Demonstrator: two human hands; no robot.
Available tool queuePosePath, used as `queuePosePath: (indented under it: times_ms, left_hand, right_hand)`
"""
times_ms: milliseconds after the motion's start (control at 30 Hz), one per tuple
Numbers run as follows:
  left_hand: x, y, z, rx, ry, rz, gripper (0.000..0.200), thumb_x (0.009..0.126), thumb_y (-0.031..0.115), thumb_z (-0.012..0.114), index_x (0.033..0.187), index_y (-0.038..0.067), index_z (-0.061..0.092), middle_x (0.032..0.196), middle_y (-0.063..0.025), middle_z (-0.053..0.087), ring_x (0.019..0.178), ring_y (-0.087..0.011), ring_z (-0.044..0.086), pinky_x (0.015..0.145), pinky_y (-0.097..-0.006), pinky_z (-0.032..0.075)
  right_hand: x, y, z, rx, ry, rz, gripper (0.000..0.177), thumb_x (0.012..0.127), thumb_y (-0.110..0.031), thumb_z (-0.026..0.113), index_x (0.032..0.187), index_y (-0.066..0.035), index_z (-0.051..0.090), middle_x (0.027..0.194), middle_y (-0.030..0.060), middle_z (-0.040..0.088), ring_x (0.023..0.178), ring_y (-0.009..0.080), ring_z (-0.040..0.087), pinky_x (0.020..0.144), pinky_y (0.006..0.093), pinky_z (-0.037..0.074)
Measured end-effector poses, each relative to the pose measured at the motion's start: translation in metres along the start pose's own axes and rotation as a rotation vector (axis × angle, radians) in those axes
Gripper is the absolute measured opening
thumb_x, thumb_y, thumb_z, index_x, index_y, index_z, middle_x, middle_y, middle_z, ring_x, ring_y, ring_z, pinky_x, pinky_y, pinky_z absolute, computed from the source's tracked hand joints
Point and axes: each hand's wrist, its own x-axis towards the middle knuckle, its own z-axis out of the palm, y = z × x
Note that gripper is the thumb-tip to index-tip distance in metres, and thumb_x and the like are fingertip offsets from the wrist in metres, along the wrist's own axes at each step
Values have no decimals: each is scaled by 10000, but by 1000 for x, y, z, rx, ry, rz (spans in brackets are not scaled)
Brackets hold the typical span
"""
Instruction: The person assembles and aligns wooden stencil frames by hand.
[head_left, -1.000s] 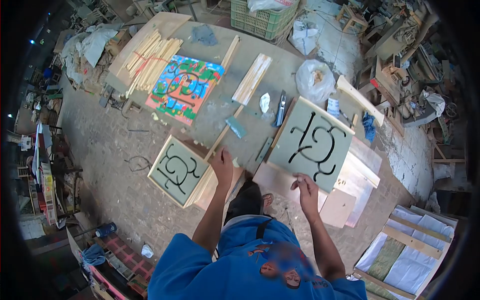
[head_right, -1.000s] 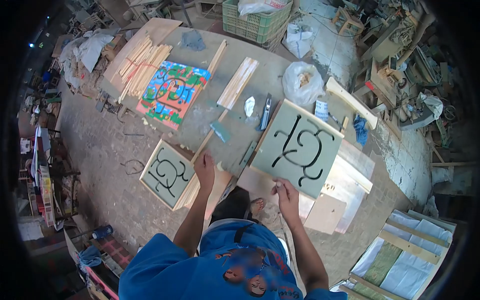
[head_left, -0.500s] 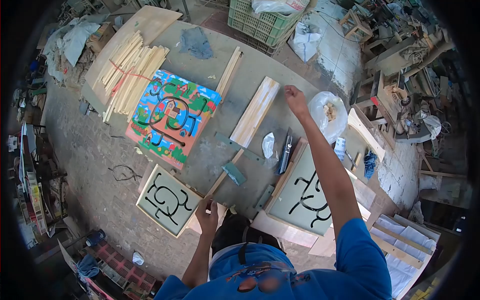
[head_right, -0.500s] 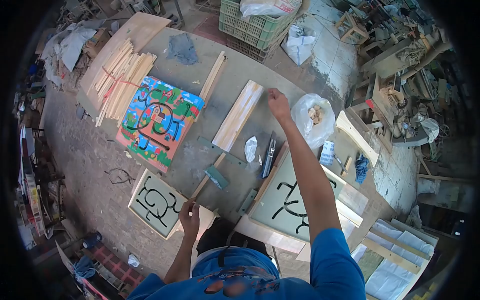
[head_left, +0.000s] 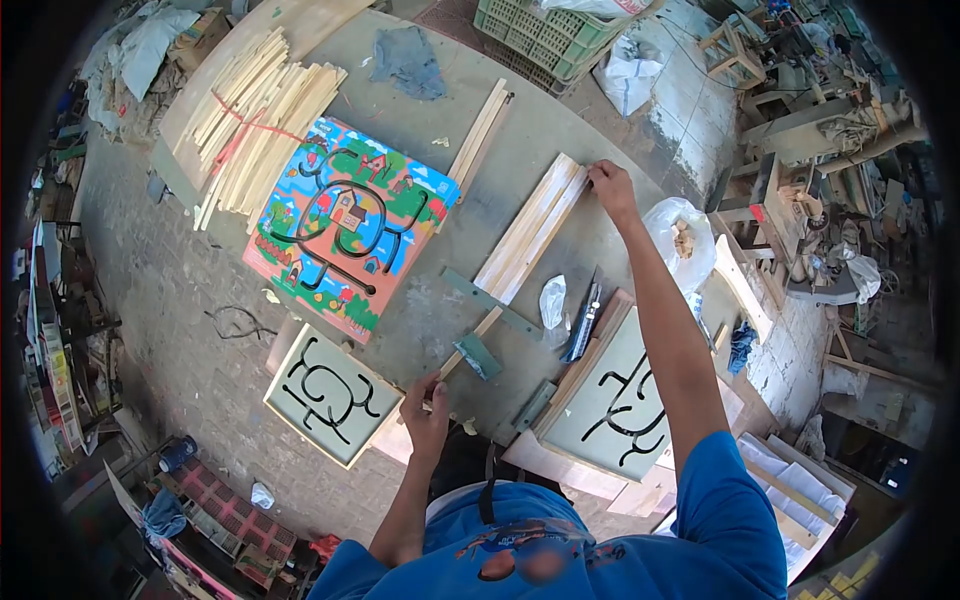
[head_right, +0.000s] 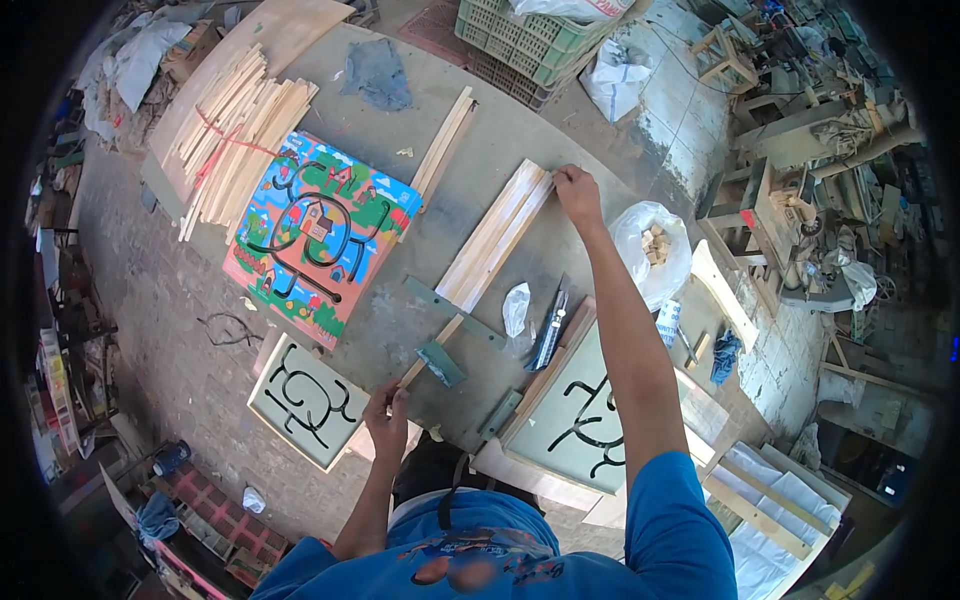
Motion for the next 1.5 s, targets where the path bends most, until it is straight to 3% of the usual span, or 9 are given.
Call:
queuePosePath:
  times_ms: [100, 267, 400, 667, 800, 1000, 1067, 1167, 1500]
  left_hand:
    - [6, 2, -2, 39, -2, 20, 215, 897, 66, 587, 1084, -18, 654, 816, -41, 621, 750, -97, 568, 676, -256, 455]
    - [12, 2, -2, 27, 14, 1, 215, 900, 79, 591, 1082, -20, 649, 809, -44, 614, 738, -96, 560, 669, -255, 452]
    - [14, 3, 0, 34, 10, -2, 222, 915, 107, 589, 1088, -21, 641, 801, -37, 606, 721, -88, 539, 649, -252, 438]
    - [20, -1, 1, 2, 16, -18, 204, 895, 55, 596, 1081, -2, 658, 810, -57, 630, 730, -114, 560, 664, -272, 450]
    - [22, -3, 0, -9, 24, -2, 201, 894, 53, 591, 1076, 4, 661, 798, -54, 625, 724, -112, 561, 667, -273, 452]
    - [22, 3, 0, -2, 10, -2, 207, 916, 78, 575, 1090, -17, 637, 834, -17, 589, 779, -79, 531, 701, -242, 439]
    - [22, 3, 0, -19, 4, -16, 207, 914, 75, 576, 1090, -16, 637, 836, -15, 588, 778, -77, 529, 703, -239, 439]
    - [23, 4, 3, -56, 8, -29, 205, 914, 72, 575, 1089, -14, 639, 835, -10, 584, 772, -71, 525, 699, -232, 439]
    - [26, 13, 3, -119, 9, 3, 231, 926, 80, 570, 1124, -13, 645, 837, -3, 588, 756, -67, 530, 687, -223, 458]
  right_hand:
    - [0, 0, 1, 67, 14, 16, 251, 851, -245, 606, 934, -35, 717, 837, 182, 702, 797, 304, 682, 752, 374, 513]
    - [-3, -14, -5, 368, -47, 189, 214, 815, -181, 639, 869, 18, 693, 700, 49, 629, 636, 123, 554, 625, 280, 459]
    - [1, -11, -4, 396, -61, 190, 194, 798, -164, 644, 850, 16, 697, 681, 26, 620, 612, 127, 534, 617, 278, 451]
    - [-4, -13, -1, 109, 176, -120, 290, 796, -241, 628, 816, 47, 648, 914, 244, 617, 859, 361, 598, 786, 406, 459]
    - [-14, -29, -8, 73, 205, -168, 279, 814, -232, 606, 824, 43, 652, 849, 228, 607, 811, 337, 609, 766, 391, 463]
    - [-20, -43, -24, 265, 108, -85, 253, 869, -206, 574, 813, 28, 652, 816, 100, 658, 714, 190, 610, 709, 310, 460]
    - [-28, -54, -33, 727, 47, 47, 175, 875, -160, 570, 852, -11, 660, 895, 49, 679, 756, 136, 603, 733, 285, 463]
    - [-36, -54, -44, 978, -91, -12, 126, 876, -83, 559, 950, -40, 652, 949, 52, 681, 848, 132, 612, 779, 292, 474]
    - [-89, -114, -80, 1019, -282, -225, 252, 884, 12, 560, 1119, -38, 635, 1046, 38, 668, 954, 132, 597, 898, 295, 460]
